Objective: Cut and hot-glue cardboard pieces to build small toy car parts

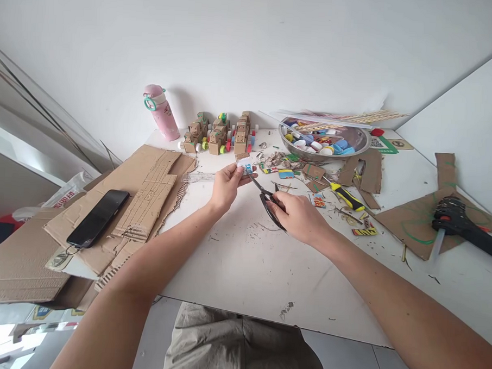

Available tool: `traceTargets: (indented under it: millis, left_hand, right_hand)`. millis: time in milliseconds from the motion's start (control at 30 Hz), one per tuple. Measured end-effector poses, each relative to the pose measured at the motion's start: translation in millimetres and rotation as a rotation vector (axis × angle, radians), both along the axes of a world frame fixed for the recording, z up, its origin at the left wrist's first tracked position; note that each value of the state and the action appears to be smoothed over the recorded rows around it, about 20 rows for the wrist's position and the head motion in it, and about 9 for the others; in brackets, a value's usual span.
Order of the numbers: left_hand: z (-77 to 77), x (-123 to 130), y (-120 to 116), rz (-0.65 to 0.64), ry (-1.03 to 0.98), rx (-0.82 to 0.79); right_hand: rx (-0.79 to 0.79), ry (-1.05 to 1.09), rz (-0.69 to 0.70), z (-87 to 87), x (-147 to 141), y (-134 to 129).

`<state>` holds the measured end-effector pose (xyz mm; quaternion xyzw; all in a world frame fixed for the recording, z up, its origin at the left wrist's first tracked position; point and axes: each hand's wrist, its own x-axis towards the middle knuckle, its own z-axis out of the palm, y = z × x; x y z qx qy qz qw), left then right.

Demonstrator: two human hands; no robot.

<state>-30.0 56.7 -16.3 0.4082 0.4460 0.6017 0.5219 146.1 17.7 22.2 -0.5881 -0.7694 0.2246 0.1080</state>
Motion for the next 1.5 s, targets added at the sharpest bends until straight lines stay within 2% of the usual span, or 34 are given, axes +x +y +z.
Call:
traceTargets:
  millis: [267, 500, 600, 733, 833, 900, 1067, 1133, 1267, 1333, 1367, 1500]
  left_hand:
    - [-4.4, -1.1, 1.2, -0.012, 0.033, 0.032]
    - [-7.1, -1.8, 2.4, 0.005, 0.054, 0.049]
    - [-8.6, -1.7, 1.3, 0.003, 0.069, 0.07]
    - [-10.6, -0.7, -2.9, 0.02, 0.102, 0.142]
    - [-11.8, 0.8, -6.2, 0.033, 0.127, 0.205]
    - [-12.6, 2.3, -7.6, 0.041, 0.141, 0.208]
    - [-12.7, 6.0, -8.6, 0.031, 0.107, 0.167]
    - [-11.8, 6.9, -9.2, 0.037, 0.1, 0.178]
    - [-10.4, 6.9, -10.1, 0.08, 0.126, 0.209]
    - [-11.0, 6.3, -9.8, 0.084, 0.141, 0.225]
    - [-11.6, 5.9, -9.5, 0.081, 0.146, 0.229]
    - [-14.7, 3.9, -7.4, 0.067, 0.156, 0.226]
  right_hand:
    - [0.026, 0.058, 0.023, -6.7, 4.7, 2.6]
    - [0.083, 0.191, 0.069, -18.0, 10.0, 7.1]
    - [-0.031, 0.34, 0.072, -16.2, 9.1, 6.7]
    - [-0.365, 0.662, 0.073, -10.9, 7.3, 4.3]
    - [-0.504, 0.794, 0.094, -8.9, 6.4, 2.3]
    - [-0.451, 0.751, 0.092, -8.9, 5.8, 0.9]
    - [0.055, 0.289, -0.027, -9.7, 4.5, -1.8]
    - [0.05, 0.298, -0.02, -9.9, 5.1, -1.3]
    - [-0.357, 0.695, 0.145, -10.7, 6.6, 0.1]
    - [-0.463, 0.767, 0.17, -11.0, 5.8, -0.5]
    - [-0.423, 0.721, 0.149, -11.1, 4.9, -1.1]
    - [0.017, 0.301, -0.029, -11.1, 0.0, -3.2]
